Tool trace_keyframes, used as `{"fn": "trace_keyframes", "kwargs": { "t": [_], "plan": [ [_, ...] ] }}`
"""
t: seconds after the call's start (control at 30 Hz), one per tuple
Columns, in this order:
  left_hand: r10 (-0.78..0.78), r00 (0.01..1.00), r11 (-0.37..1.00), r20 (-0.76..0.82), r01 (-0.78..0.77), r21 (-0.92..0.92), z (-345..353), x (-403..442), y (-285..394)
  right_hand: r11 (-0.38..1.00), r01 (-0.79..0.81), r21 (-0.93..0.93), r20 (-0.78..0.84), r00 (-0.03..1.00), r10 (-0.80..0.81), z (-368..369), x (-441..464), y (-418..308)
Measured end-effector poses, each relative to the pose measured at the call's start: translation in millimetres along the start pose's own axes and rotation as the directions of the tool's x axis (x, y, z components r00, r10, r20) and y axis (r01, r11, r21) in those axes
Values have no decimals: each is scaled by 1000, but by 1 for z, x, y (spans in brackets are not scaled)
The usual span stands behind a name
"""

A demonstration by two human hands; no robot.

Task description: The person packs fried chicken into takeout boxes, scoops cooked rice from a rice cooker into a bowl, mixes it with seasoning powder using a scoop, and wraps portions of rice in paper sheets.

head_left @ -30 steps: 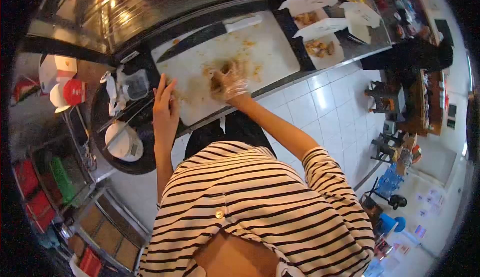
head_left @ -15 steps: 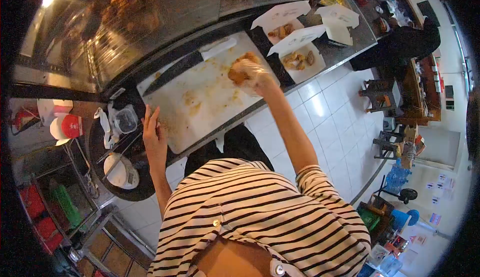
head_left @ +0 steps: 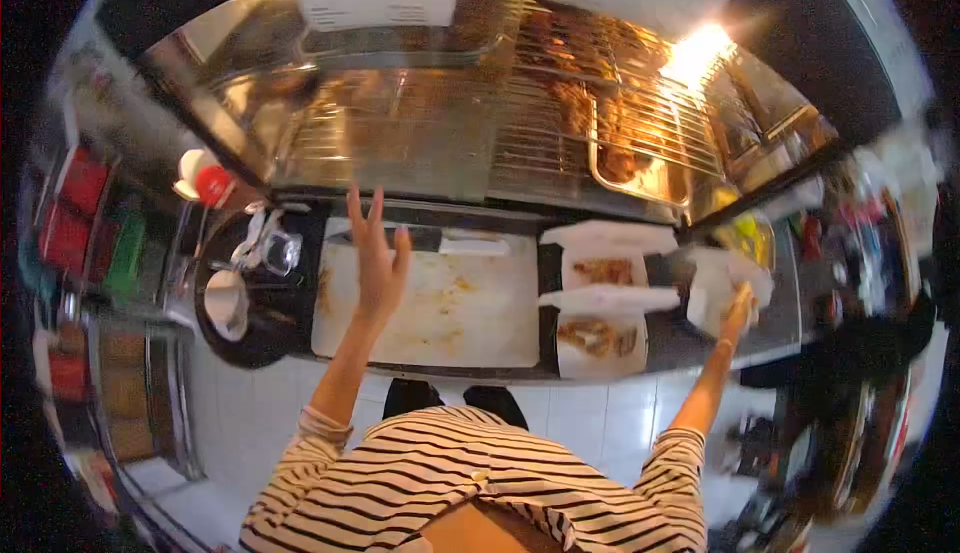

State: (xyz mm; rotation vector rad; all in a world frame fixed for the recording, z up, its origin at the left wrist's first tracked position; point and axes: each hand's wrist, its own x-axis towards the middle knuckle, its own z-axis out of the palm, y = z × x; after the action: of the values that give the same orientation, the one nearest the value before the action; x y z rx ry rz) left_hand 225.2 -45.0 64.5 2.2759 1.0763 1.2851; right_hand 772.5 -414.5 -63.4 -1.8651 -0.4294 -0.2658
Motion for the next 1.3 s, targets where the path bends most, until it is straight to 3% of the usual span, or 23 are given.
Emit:
{"fn": "trace_keyframes", "kwargs": {
  "t": [0.07, 0.13, 0.17, 0.2, 0.23, 0.27, 0.5, 0.6, 0.7, 0.8, 0.87, 0.93, 0.97, 1.07, 1.17, 1.23, 1.27, 1.3],
  "plan": [
    [-173, 953, 983, -250, 150, -107, 31, 27, 13, 912, -40, -409, 31, 998, 58, 22, -9, 5],
    [-302, 866, 951, -398, 304, -59, 61, 56, 17, 645, -55, -762, 1, 996, 86, 35, -28, -2],
    [-416, 848, 909, -329, 386, -155, 77, 72, 10, 456, -69, -887, -33, 996, 87, 33, -32, 1],
    [-401, 816, 916, -417, 366, -165, 92, 82, 11, 330, 101, -939, 159, 976, 152, 31, -33, 14],
    [-386, 779, 922, -495, 345, -175, 108, 93, 17, 199, 281, -939, 324, 916, 238, 35, -27, 28],
    [-369, 738, 928, -565, 321, -187, 118, 100, 25, 206, 293, -934, 336, 916, 219, 36, -27, 32],
    [-324, 812, 945, -486, 299, -131, 166, 78, 90, 231, 586, -777, 587, 806, -70, 45, -26, 51],
    [-212, 894, 977, -396, 190, -95, 189, 61, 116, 213, 707, -674, 683, 707, -183, 46, -26, 53],
    [7, 998, 987, -58, -16, -159, 177, 30, 134, 181, 808, -560, 754, 588, -292, 48, -26, 54],
    [57, 986, 985, -154, -81, -150, 145, 17, 120, 129, 887, -444, 802, 457, -385, 51, -26, 53],
    [-182, 928, 982, -324, 157, -102, 131, 34, 87, 93, 926, -366, 818, 368, -442, 53, -26, 52],
    [-374, 845, 927, -382, 327, -184, 112, 63, 50, 530, 679, -507, 710, 678, -189, 50, -38, -6],
    [-358, 818, 934, -451, 321, -158, 114, 76, 32, 686, 473, -553, 641, 767, -11, 47, -49, -49],
    [-301, 743, 949, -598, 294, -112, 126, 100, -3, 685, 370, -628, 422, 901, -99, 39, -80, -123],
    [-290, 726, 955, -624, 259, -142, 124, 103, -12, 767, 450, -457, 451, 861, -236, 28, -70, -104],
    [-303, 713, 952, -632, 247, -179, 113, 105, -17, 798, 377, -471, 485, 866, -123, 22, -72, -111],
    [-244, 682, 964, -689, 248, -97, 108, 107, -21, 810, 339, -478, 501, 863, -66, 21, -74, -118],
    [-263, 693, 960, -671, 259, -109, 107, 107, -28, 793, 408, -453, 498, 853, -155, 19, -74, -108]
  ]
}}
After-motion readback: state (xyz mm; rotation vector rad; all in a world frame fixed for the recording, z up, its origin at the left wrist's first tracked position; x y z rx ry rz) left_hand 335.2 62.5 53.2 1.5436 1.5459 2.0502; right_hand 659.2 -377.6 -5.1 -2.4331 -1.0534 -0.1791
